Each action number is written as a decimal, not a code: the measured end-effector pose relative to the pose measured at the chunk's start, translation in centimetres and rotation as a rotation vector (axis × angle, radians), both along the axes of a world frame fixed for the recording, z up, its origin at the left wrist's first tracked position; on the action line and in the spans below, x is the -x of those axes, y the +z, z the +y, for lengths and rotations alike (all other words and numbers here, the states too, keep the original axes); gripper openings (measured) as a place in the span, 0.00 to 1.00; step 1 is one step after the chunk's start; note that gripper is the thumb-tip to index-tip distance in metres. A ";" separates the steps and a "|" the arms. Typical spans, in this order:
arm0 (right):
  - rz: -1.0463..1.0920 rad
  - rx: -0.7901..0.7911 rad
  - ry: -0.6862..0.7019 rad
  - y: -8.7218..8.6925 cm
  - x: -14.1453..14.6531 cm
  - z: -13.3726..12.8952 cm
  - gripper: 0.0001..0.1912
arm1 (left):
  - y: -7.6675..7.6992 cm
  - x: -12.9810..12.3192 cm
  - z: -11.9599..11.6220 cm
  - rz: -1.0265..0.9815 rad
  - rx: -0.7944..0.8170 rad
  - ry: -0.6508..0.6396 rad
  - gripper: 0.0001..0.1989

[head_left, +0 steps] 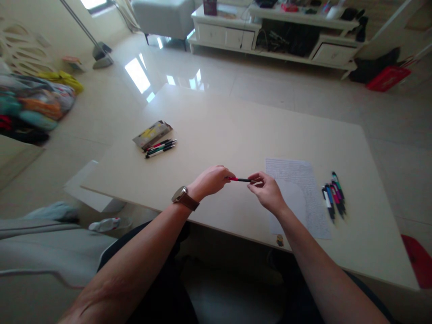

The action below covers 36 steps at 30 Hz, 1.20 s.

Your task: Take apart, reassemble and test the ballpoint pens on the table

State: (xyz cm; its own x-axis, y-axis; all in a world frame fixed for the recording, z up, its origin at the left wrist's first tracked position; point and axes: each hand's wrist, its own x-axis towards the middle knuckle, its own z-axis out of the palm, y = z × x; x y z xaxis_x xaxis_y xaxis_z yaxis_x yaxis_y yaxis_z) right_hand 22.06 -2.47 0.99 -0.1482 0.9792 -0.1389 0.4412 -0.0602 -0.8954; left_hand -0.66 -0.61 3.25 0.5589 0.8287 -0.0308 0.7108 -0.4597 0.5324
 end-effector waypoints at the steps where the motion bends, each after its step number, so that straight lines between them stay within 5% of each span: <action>1: 0.017 0.010 -0.009 0.0 0.0 0.0 0.14 | 0.0 0.0 0.0 -0.002 -0.002 -0.001 0.13; 5: 0.082 0.109 0.015 -0.2 -0.1 0.1 0.16 | 0.2 -0.1 0.0 0.006 -0.005 -0.003 0.14; 19: 0.056 0.055 -0.037 -0.3 0.3 0.2 0.16 | 0.0 -0.2 0.0 -0.008 -0.008 -0.020 0.14; 25: 0.085 0.148 0.076 -0.3 0.4 0.0 0.11 | -0.1 -0.1 -0.1 0.006 -0.007 -0.018 0.14; 36: 0.633 0.266 -0.162 -0.5 1.9 -0.2 0.16 | 0.0 -0.5 -0.2 -0.040 0.021 0.023 0.10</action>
